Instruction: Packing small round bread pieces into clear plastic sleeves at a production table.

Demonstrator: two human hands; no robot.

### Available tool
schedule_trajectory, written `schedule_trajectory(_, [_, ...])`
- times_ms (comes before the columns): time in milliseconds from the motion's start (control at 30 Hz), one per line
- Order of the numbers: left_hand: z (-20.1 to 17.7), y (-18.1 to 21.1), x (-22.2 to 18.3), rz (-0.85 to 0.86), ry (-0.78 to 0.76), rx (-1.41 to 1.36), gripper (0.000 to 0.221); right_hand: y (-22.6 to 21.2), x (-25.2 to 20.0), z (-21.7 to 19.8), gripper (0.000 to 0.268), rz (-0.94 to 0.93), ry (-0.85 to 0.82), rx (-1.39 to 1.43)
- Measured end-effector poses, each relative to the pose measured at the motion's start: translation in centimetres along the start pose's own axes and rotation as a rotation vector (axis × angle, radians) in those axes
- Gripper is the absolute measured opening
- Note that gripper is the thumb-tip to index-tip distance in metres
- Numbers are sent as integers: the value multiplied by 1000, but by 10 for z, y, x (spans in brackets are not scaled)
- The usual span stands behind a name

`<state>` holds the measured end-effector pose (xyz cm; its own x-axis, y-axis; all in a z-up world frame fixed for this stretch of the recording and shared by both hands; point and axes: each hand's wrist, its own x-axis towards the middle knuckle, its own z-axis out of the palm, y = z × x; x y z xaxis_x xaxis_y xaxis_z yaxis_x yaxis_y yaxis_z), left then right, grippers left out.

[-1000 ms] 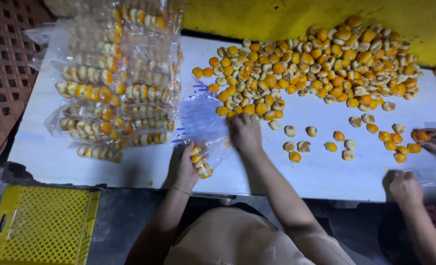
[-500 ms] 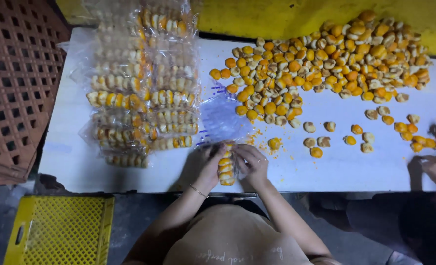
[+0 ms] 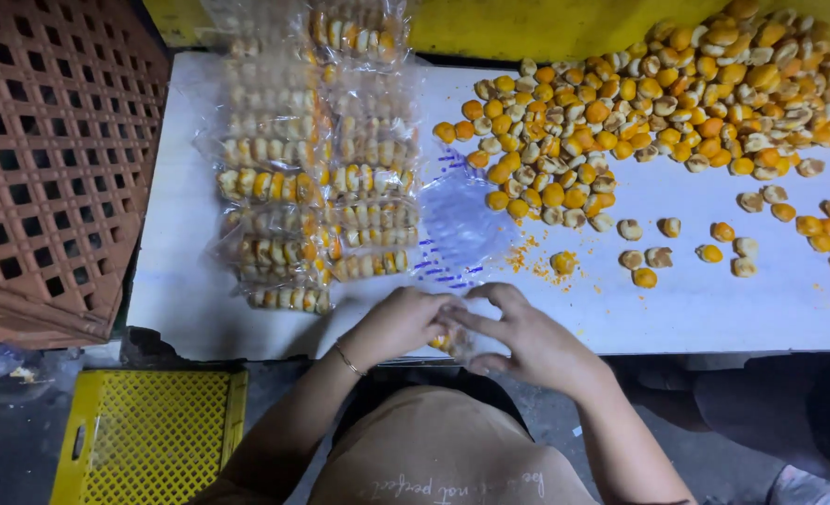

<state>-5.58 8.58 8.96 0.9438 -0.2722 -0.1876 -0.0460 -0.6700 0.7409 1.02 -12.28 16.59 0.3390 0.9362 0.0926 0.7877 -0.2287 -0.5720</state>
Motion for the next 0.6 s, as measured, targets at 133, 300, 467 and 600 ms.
schedule_trajectory(133, [-37, -54, -17, 7, 253, -321, 33, 22, -4, -10, 56, 192, 182, 73])
schedule_trajectory(300, [-21, -141, 23, -156, 733, 270, 63, 60, -20, 1, 44, 379, 106, 205])
schedule_trajectory(467, [37, -56, 72, 344, 1208, 590, 26, 96, -33, 5, 38, 421, 50, 341])
schedule_trajectory(600, [124, -108, 158, 158, 529, 190, 24, 140, -28, 19, 34, 396, 36, 381])
